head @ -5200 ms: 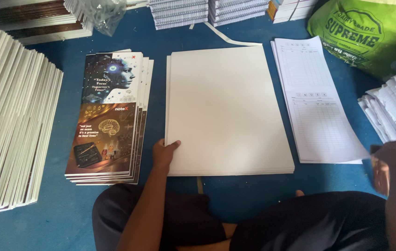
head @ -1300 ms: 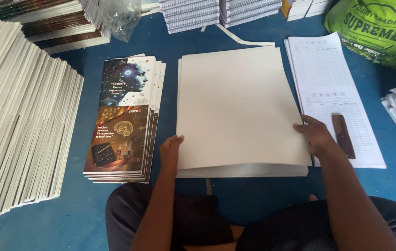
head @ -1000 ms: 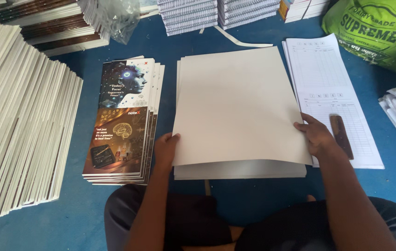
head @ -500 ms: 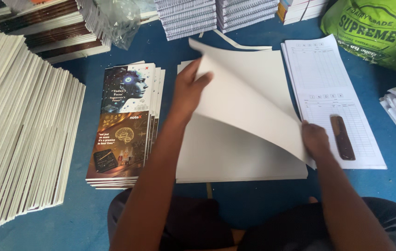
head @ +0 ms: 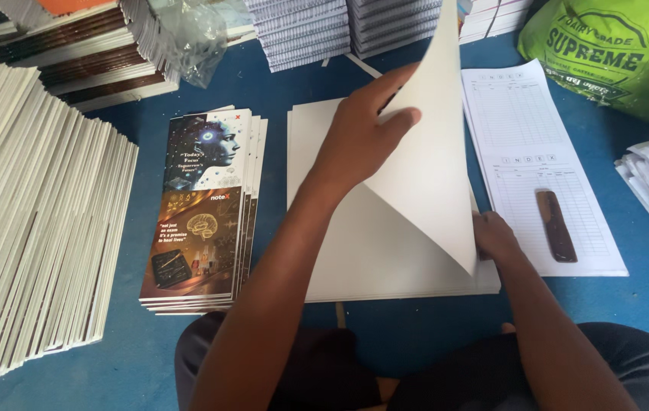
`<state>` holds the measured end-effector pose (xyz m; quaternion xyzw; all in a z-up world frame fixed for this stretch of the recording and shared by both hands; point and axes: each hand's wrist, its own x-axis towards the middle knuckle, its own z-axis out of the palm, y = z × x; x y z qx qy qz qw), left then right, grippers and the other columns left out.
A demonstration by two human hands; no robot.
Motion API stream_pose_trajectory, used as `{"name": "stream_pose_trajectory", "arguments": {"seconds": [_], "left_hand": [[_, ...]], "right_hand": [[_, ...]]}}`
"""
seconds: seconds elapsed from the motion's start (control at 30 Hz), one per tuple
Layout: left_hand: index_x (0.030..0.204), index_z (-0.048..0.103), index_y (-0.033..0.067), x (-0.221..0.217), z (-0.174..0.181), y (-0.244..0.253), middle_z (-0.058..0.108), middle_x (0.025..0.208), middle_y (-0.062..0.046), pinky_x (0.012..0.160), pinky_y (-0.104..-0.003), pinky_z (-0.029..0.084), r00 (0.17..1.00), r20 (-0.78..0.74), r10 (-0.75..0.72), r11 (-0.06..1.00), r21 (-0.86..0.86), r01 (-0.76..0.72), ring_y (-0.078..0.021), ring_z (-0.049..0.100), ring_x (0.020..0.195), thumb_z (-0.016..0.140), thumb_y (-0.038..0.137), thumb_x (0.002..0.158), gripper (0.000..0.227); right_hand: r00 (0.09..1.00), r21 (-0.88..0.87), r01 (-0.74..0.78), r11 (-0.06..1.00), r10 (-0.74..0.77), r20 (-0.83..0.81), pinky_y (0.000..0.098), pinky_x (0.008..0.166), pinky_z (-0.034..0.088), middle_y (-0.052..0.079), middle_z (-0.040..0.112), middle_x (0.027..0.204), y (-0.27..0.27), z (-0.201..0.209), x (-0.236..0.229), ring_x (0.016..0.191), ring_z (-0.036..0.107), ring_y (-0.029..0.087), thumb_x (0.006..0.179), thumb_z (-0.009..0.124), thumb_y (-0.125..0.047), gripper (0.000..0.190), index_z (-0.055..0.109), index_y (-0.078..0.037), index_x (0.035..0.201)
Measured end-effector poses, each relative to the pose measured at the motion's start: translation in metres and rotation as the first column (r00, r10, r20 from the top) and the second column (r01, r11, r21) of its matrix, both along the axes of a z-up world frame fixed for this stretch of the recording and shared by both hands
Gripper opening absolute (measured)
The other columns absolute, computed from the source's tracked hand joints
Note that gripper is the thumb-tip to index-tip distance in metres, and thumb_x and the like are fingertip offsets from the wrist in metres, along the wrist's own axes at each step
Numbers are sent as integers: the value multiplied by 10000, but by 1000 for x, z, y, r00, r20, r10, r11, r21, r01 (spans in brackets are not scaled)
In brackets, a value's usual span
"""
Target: The person inserts printed index pages into notebook covers and stacks the assembled notebooks. The person repeatedly picks up a cover, places an index sheet inside, and adds the completed unit to a growing stack.
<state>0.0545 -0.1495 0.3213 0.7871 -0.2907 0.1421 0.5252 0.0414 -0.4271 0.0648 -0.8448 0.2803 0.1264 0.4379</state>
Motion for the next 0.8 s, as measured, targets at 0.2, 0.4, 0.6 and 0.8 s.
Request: {"name": "stream_pose_trajectory", "arguments": {"seconds": [0.2,0.4,0.6,0.8], "left_hand": [[1399,570,10,-11,-35,43,700,1340,-165,1087,-331,487,987,-105,118,985,-114,-130,-237,664,1285,654,26,931,475],[1359,589,-8,-13,-119,114,715,1260,-159,1012,-327,506,933,-193,304,944,-72,-322,-220,680,1196,675,30,932,437],[1417,519,54,-39,-208,161,740,1118,-155,839,-339,567,634,-588,502,843,171,-509,-218,738,973,737,146,855,610],[1401,574,8,-46,-272,177,761,967,-170,729,-319,562,560,-755,342,876,40,-482,-200,727,834,729,128,845,590]], "right_hand": [[1000,-167,-10,986,14,19,490,786,606,298,696,1179,0,-5,-2,903,755,421,1010,503,-485,671,520,28,1442],[992,-257,-5,967,37,119,489,1028,499,267,697,1231,-12,-16,2,1138,666,405,954,621,-492,608,667,-1,1310],[988,-233,-37,972,71,138,453,958,559,240,759,1116,-15,-19,1,1022,737,357,888,760,-439,549,732,4,1210],[981,-357,-108,928,157,112,434,922,572,218,744,1126,-11,-12,2,977,740,331,820,837,-362,560,718,-16,1244]]}}
